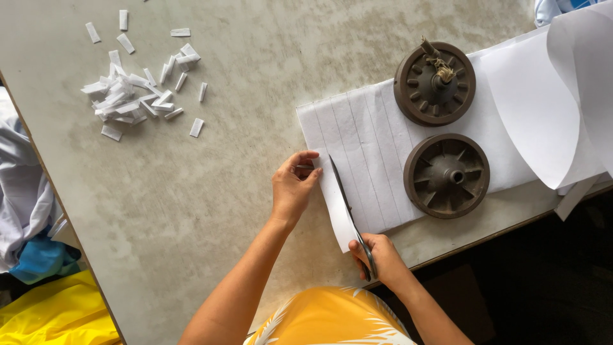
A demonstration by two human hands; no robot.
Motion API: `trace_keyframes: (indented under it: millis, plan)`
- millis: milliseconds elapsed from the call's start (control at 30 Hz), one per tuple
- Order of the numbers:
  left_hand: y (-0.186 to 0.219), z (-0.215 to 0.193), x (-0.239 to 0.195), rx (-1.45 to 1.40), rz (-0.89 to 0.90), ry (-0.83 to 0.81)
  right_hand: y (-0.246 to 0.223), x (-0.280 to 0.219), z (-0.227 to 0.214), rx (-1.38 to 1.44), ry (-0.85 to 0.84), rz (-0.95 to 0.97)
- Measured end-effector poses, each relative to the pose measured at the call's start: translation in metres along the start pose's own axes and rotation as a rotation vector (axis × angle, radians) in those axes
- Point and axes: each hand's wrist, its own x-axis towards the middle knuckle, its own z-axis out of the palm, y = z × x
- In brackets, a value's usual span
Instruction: Cutting small strips of white material from a larger sheet using scissors on a workbench.
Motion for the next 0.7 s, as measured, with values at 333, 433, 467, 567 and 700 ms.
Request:
trace_keyframes:
  millis: [333,433,467,567,700]
  plan:
    - [-0.002,0.0,0.001,-0.038,-0.022,-0.003,-0.003,0.005,0.001,0.06,-0.02,-0.054]
    - [-0.002,0.0,0.001,-0.042,-0.014,-0.008,-0.008,0.005,0.001,-0.017,0.001,-0.043]
    - [-0.002,0.0,0.001,-0.042,-0.017,-0.008,-0.007,0.005,0.001,-0.047,0.007,-0.051]
    - [-0.004,0.0,0.002,-0.043,-0.013,-0.004,-0.003,0.008,0.001,-0.074,0.022,-0.065]
    - [-0.003,0.0,0.001,-0.031,0.0,-0.003,0.005,0.011,0.004,-0.019,0.044,-0.08]
